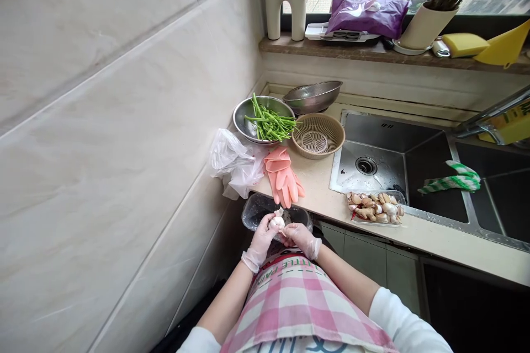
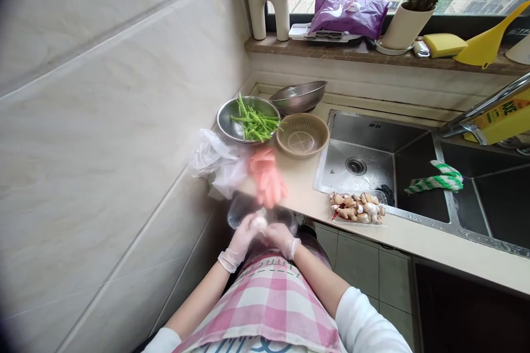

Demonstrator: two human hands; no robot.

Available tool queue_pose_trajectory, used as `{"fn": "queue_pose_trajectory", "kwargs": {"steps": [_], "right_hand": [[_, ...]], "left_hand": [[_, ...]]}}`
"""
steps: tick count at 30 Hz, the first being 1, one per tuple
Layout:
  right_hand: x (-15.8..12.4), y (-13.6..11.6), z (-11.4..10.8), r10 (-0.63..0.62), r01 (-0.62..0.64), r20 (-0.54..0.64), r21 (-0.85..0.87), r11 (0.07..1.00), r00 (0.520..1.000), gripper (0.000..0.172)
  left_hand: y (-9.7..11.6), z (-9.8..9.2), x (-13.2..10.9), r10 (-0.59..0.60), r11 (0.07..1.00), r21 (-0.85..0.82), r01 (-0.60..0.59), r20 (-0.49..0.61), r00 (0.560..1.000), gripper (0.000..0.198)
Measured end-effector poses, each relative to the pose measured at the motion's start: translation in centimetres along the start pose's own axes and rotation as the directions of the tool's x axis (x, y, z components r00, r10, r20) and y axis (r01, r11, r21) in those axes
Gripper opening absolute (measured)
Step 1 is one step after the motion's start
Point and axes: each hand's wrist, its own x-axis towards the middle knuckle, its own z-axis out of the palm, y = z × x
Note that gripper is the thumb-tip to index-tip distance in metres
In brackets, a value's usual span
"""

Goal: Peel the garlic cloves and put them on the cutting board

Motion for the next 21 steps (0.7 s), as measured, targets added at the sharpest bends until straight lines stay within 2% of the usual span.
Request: {"fn": "queue_pose_trajectory", "kwargs": {"steps": [4, 6, 12, 17, 21], "right_hand": [[0.1, 0.4, -0.1, -0.124, 0.108, -0.101, -0.149, 0.983, 0.987, 0.021], [0.4, 0.7, -0.2, -0.166, 0.131, -0.138, -0.230, 0.964, 0.977, 0.019], [1.6, 1.9, -1.1, -0.194, 0.088, -0.208, -0.430, 0.898, 0.959, 0.017], [2.6, 2.5, -1.9, -0.165, -0.015, -0.260, -0.573, 0.819, 0.952, 0.016], [3.4, 2.0, -2.2, -0.154, -0.088, -0.295, -0.667, 0.740, 0.943, 0.021]], "left_hand": [[-0.1, -0.3, 0.4, 0.004, 0.996, 0.089, -0.001, -0.025, 1.000, 0.035], [-0.3, -0.2, 0.5, 0.016, 0.997, 0.070, -0.014, -0.036, 0.999, 0.034], [-0.6, 1.1, -0.2, -0.063, 0.980, -0.190, 0.050, -0.065, 0.996, 0.043], [-0.6, 1.5, -0.4, -0.137, 0.859, -0.491, 0.145, 0.052, 0.989, 0.046], [-1.1, 1.1, -0.4, -0.176, 0.800, -0.561, 0.212, 0.118, 0.977, 0.043]]}}
